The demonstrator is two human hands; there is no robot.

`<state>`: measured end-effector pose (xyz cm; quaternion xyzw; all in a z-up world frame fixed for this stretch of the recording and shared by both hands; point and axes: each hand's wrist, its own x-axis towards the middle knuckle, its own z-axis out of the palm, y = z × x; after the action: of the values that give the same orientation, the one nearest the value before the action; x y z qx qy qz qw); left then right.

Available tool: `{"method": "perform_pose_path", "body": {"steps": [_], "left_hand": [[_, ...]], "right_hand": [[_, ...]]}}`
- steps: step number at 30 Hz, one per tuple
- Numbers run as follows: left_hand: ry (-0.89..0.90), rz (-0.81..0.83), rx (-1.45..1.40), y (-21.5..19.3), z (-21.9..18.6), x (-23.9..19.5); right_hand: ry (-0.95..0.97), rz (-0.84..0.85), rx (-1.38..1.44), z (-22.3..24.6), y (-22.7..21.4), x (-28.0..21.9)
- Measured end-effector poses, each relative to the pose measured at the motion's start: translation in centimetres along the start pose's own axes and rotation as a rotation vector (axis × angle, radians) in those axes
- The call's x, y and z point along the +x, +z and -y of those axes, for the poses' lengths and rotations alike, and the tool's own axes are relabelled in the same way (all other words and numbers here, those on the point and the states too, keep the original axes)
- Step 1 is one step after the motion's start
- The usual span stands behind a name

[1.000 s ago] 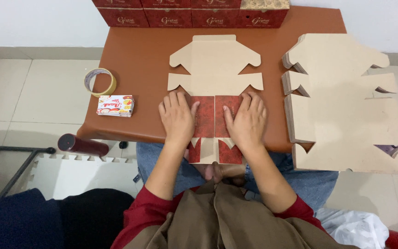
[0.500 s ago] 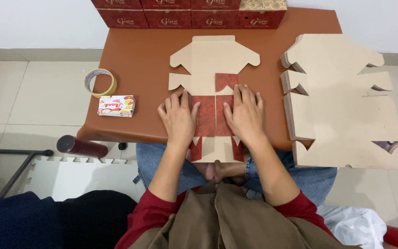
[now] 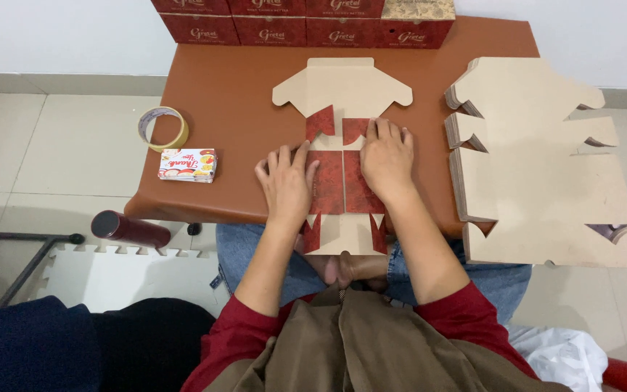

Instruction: Assembling small cardboard gift boxes by folding templates and inserting cards.

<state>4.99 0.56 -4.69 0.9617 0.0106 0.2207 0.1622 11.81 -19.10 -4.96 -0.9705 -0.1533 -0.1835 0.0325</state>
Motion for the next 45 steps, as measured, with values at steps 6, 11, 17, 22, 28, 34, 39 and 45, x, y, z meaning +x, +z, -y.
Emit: {"method": "perform_pose_path", "body": {"steps": [6,11,17,22,28,34,39,45], "left_hand": [[0.111,0.052,0.074,0.2,0.0,1.7],[0.112,0.128,0.077,2.4,0.7,4.8],[0.103,0.145,-0.028,3.0,0.2,5.6],[0.148,0.116,-0.133,2.5,0.4,5.7],[0.266,0.311,-0.071,0.5,0.4,7.1],[0.301,0.535,-0.093,2.8,2.4,11.4],[0.278,0.51,-0.136,5.2,2.8,14.8],[0.323,0.375,-0.026,6.8,2.5,17.4]], "right_hand": [[0.037,0.01,0.008,-0.2,0.9,0.1],[0.095,0.061,0.139,0.9,-1.6,0.1],[0.171,0.088,0.379,0.2,-1.3,0.8],[0.162,0.058,0.474,-0.1,-1.4,1.1],[0.084,0.103,0.508,-0.3,-1.3,2.6],[0.035,0.239,0.274,-0.8,1.1,6.5],[0.143,0.32,0.369,-1.8,-0.8,9.7],[0.13,0.297,0.328,-3.4,0.9,12.7]]}}
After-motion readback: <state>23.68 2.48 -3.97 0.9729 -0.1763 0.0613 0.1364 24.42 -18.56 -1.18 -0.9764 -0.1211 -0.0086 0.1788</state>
